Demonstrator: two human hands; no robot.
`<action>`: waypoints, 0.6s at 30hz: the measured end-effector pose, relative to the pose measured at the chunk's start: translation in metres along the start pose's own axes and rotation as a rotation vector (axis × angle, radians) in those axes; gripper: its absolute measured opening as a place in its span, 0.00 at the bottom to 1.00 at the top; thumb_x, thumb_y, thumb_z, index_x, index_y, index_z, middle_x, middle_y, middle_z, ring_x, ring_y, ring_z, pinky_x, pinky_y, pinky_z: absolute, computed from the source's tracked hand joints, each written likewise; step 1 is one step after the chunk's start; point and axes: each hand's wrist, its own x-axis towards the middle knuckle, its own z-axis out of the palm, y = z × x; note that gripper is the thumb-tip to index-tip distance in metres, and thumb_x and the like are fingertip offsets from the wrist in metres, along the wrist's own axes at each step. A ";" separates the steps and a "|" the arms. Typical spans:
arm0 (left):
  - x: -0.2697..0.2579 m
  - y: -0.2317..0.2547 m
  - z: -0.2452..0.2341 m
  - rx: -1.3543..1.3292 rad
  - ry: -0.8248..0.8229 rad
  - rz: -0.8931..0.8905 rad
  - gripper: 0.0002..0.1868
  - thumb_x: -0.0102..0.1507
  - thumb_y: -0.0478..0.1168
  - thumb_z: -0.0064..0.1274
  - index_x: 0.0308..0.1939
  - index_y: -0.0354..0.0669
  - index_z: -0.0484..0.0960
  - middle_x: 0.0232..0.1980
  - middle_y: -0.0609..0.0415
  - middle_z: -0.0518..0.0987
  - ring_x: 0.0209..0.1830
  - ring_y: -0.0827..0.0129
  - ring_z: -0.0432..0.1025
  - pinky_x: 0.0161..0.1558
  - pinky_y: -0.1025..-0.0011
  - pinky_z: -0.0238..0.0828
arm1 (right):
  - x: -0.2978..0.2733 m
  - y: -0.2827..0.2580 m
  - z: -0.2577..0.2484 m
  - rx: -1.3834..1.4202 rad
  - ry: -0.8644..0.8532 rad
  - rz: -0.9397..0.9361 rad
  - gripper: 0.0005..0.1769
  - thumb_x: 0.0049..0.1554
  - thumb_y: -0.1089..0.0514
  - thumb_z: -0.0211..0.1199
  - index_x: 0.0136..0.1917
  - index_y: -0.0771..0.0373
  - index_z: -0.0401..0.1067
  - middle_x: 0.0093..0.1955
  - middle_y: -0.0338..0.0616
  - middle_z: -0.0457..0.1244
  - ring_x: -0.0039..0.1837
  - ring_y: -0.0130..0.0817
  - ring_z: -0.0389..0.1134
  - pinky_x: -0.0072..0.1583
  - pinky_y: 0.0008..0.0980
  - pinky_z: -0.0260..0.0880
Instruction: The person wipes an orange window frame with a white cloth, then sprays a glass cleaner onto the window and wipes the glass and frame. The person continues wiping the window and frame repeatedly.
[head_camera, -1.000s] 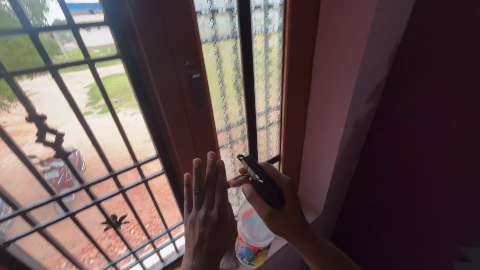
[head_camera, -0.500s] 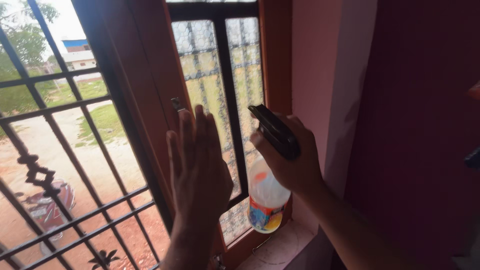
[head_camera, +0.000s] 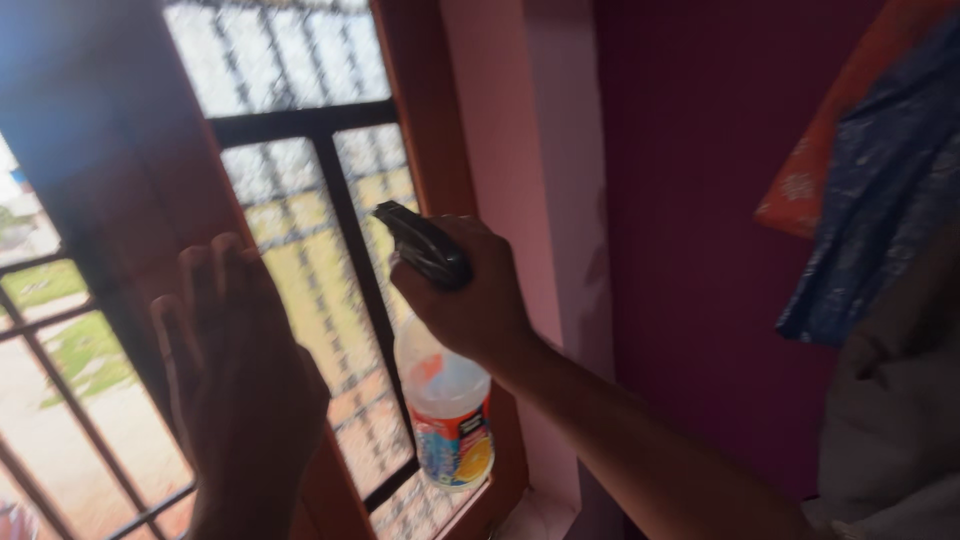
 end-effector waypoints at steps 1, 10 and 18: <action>0.001 0.000 -0.001 0.036 0.016 0.002 0.40 0.59 0.34 0.46 0.76 0.23 0.61 0.82 0.35 0.58 0.86 0.45 0.47 0.78 0.40 0.46 | 0.004 -0.002 -0.002 -0.032 0.000 -0.028 0.10 0.54 0.58 0.67 0.48 0.65 0.77 0.41 0.40 0.66 0.44 0.27 0.69 0.50 0.31 0.71; 0.017 0.005 -0.010 0.343 0.053 0.023 0.40 0.57 0.42 0.45 0.75 0.33 0.64 0.81 0.43 0.62 0.85 0.54 0.49 0.78 0.50 0.46 | 0.041 -0.021 -0.021 0.027 -0.069 0.170 0.10 0.56 0.57 0.63 0.47 0.65 0.78 0.32 0.36 0.62 0.35 0.22 0.62 0.41 0.30 0.65; 0.036 0.004 -0.011 0.422 0.112 0.029 0.38 0.59 0.42 0.43 0.75 0.35 0.66 0.79 0.47 0.64 0.84 0.58 0.51 0.78 0.50 0.51 | 0.057 -0.023 -0.025 0.165 -0.129 0.307 0.15 0.56 0.55 0.65 0.55 0.60 0.79 0.38 0.35 0.67 0.40 0.21 0.66 0.46 0.28 0.69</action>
